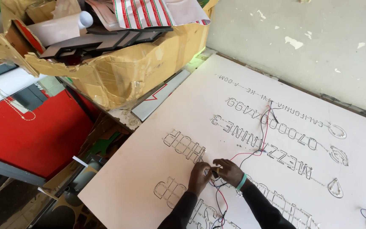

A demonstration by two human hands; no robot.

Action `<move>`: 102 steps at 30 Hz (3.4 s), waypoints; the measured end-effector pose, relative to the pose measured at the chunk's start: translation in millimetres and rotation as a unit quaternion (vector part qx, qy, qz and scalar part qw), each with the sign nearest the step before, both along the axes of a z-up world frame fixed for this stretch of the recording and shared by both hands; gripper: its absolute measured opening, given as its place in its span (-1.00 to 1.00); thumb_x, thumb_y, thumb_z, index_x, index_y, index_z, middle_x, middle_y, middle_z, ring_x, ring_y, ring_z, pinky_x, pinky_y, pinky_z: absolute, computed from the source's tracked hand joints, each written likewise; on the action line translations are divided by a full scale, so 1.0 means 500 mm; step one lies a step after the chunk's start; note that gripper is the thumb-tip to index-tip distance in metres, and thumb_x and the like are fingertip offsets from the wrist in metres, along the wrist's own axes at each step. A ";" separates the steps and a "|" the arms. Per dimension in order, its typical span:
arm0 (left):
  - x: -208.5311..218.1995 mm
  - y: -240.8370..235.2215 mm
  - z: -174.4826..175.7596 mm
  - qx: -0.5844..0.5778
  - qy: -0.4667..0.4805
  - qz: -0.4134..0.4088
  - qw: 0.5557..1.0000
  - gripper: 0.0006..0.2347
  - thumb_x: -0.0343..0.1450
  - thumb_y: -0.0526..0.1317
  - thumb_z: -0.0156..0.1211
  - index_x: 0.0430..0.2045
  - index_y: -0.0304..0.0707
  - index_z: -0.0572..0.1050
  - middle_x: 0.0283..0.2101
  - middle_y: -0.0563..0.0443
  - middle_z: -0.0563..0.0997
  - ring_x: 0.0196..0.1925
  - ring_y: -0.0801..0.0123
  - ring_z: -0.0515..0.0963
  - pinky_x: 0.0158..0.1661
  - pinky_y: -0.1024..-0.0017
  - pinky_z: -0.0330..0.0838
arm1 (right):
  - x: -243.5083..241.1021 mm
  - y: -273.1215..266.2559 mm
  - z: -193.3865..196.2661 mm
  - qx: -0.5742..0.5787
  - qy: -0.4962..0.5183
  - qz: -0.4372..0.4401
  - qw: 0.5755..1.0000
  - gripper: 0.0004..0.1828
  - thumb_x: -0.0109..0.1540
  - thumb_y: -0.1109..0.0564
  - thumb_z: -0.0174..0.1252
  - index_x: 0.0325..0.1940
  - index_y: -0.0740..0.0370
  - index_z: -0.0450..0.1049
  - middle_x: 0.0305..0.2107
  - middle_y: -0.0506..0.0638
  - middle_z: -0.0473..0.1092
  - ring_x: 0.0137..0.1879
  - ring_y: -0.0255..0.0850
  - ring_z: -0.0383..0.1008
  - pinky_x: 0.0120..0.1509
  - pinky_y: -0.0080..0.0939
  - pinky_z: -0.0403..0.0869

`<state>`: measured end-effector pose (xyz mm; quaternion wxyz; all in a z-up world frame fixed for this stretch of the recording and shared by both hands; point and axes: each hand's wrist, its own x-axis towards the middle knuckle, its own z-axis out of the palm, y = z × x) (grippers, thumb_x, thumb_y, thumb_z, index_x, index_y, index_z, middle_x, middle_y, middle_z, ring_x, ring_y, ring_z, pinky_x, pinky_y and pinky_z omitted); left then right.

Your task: Connecting and securing electrical wires to the back of sign letters on a large assembly board.

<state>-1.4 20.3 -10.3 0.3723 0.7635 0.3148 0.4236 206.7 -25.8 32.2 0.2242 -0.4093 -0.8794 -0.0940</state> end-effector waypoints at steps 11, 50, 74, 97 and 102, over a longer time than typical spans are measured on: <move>0.009 -0.007 -0.009 -0.002 0.015 0.037 0.999 -0.83 0.40 -0.37 0.55 -0.17 -0.31 0.70 -0.08 -0.08 0.70 0.03 0.19 0.65 0.04 0.30 0.64 | -0.025 0.043 -0.060 -0.096 0.217 -0.151 0.960 -0.79 0.41 0.05 0.32 -0.03 0.19 0.77 -0.29 0.00 0.66 -0.29 -0.16 0.70 -0.22 -0.17 0.66; 0.024 0.087 -0.072 -0.058 0.217 -0.159 0.961 -0.92 0.60 -0.41 0.24 -0.12 -0.26 0.64 -0.07 -0.12 0.61 0.10 0.07 0.52 0.21 0.15 0.39 | -0.047 -0.019 -0.007 0.012 0.045 -0.035 0.998 -0.82 0.38 0.24 0.39 0.03 0.30 0.57 0.05 0.22 0.52 -0.04 0.02 0.66 -0.05 -0.02 0.76; 0.028 0.021 -0.064 0.104 0.195 -0.050 0.974 -0.62 0.38 -0.56 0.37 0.06 -0.27 0.51 0.02 -0.16 0.53 0.10 0.04 0.48 0.12 0.14 0.44 | -0.066 0.038 -0.015 -0.250 0.442 -0.410 0.758 -0.79 0.20 0.01 0.60 -0.20 0.16 0.83 -0.62 -0.09 0.53 -0.50 -0.38 0.36 -0.38 -0.34 0.41; 0.007 0.011 -0.026 0.004 0.061 -0.066 0.996 -0.89 0.52 -0.44 0.39 -0.18 -0.20 0.72 -0.17 -0.02 0.77 -0.12 0.25 0.65 -0.03 0.26 0.60 | -0.067 -0.044 -0.029 -0.043 0.273 -0.184 0.943 -0.80 0.41 0.00 0.33 -0.02 0.12 0.74 -0.25 -0.02 0.68 -0.28 -0.14 0.75 -0.27 -0.17 0.71; 0.014 -0.019 -0.022 0.133 0.076 0.018 0.988 -0.85 0.48 -0.48 0.17 -0.18 -0.21 0.47 -0.23 -0.08 0.51 -0.17 0.12 0.51 -0.12 0.17 0.43 | -0.093 0.004 -0.037 -0.184 0.434 -0.416 0.778 -0.71 0.25 -0.07 0.50 -0.24 0.21 0.85 -0.33 -0.04 0.80 -0.31 -0.30 0.73 -0.19 -0.22 0.64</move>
